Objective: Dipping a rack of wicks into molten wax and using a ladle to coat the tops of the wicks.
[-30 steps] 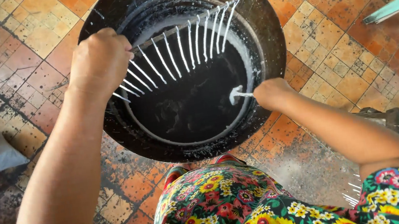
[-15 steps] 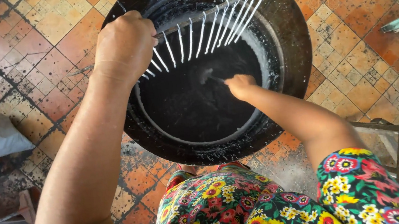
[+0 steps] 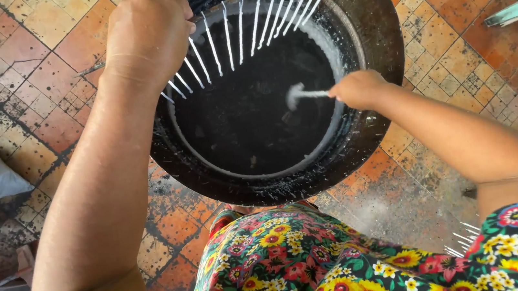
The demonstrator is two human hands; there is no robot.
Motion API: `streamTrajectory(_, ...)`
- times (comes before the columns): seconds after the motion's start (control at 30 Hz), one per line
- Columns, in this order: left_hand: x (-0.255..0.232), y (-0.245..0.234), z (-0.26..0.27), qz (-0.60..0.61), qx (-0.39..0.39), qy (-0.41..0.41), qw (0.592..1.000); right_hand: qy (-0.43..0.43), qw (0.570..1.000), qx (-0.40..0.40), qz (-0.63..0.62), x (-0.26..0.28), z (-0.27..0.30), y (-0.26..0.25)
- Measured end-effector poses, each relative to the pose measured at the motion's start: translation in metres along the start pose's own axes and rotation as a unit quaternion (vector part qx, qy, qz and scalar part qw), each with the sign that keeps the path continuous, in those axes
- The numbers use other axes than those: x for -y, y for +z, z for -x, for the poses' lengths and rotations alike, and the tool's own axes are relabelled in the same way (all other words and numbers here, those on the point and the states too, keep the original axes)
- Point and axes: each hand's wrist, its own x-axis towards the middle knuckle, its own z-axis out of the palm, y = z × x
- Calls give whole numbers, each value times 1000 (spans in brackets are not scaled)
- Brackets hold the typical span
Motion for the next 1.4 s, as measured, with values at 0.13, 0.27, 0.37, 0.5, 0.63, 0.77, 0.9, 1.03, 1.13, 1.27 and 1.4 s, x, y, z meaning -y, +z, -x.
streamTrajectory(0.13, -4, 4, -1, -31, -23, 27, 999, -3, 990, 110, 86, 9, -5, 31)
streamTrajectory(0.27, -11, 6, 3, -14, 0, 27, 1000, -56, 985, 129, 104, 35, -52, 79)
streamTrajectory(0.37, -9, 18, 4, -26, -21, 50, 998, -83, 993, 85, 9, 66, -71, 79)
streamTrajectory(0.5, -14, 22, 5, -13, -8, 39, 999, -66, 995, 23, -71, 116, -88, 54)
streamTrajectory(0.63, -19, 29, 1, -11, 14, 21, 1000, -38, 979, -31, -196, 156, -103, 31)
streamTrajectory(0.77, -17, 44, -4, -4, 1, 29, 1000, 68, 900, -21, -429, 183, -72, -17)
streamTrajectory(0.9, -17, 51, -10, -6, 7, 22, 1000, 34, 906, -59, -417, 182, -58, -29)
streamTrajectory(1.03, -15, 59, -18, -32, -18, 28, 999, -94, 967, -139, -190, 150, -45, -12)
streamTrajectory(1.13, -15, 64, -21, -17, -8, 19, 1000, -56, 981, -99, -157, 114, -1, 2)
streamTrajectory(1.27, -22, 77, -12, -1, -21, 32, 999, -27, 986, -26, -165, 85, 102, -1)
streamTrajectory(1.4, -41, 102, 13, 27, 9, 28, 999, 24, 980, -72, -186, 70, 147, 44)
